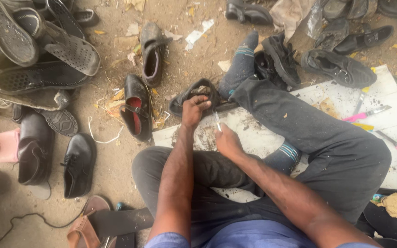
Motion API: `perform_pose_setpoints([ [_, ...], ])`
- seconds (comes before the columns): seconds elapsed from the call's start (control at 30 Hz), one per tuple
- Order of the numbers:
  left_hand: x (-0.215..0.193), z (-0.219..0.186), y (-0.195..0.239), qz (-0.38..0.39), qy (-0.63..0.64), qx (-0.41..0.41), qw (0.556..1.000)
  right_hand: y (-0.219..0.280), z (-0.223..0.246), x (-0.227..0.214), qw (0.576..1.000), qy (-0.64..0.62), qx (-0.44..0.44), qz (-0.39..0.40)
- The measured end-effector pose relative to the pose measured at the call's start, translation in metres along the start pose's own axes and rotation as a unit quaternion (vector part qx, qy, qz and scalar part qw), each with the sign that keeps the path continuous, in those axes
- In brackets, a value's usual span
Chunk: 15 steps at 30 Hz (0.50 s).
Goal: The person sits on the ground and uses a knife to scrape and clean the sole of a black shoe. They hold the shoe with one hand and scrape the sole with the other, occasionally turning the shoe to access different areas. The person also picks up and places down other shoes from a pile nearby.
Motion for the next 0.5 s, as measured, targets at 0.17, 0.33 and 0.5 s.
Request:
perform_pose_setpoints([
  [0.17, -0.014, 0.009, -0.011, -0.007, 0.084, 0.034, 0.996, -0.029, 0.006, 0.012, 1.000, -0.008, 0.008, 0.007],
  [0.33, -0.016, 0.012, -0.022, -0.014, 0.065, 0.043, 0.997, 0.001, -0.006, 0.023, 0.999, -0.008, -0.032, -0.014],
  [0.5, -0.019, 0.016, -0.020, -0.008, 0.107, 0.059, 0.992, -0.048, -0.009, 0.038, 0.998, -0.048, -0.031, -0.041],
])
Point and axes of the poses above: each hand's wrist, its own y-axis away from the middle knuckle, its own x-axis out of the palm, z = x × y, the point moved 6 cm from there along -y, towards the middle knuckle, and after that the axes turned 2 degrees about -y, right-handed, at the moved point
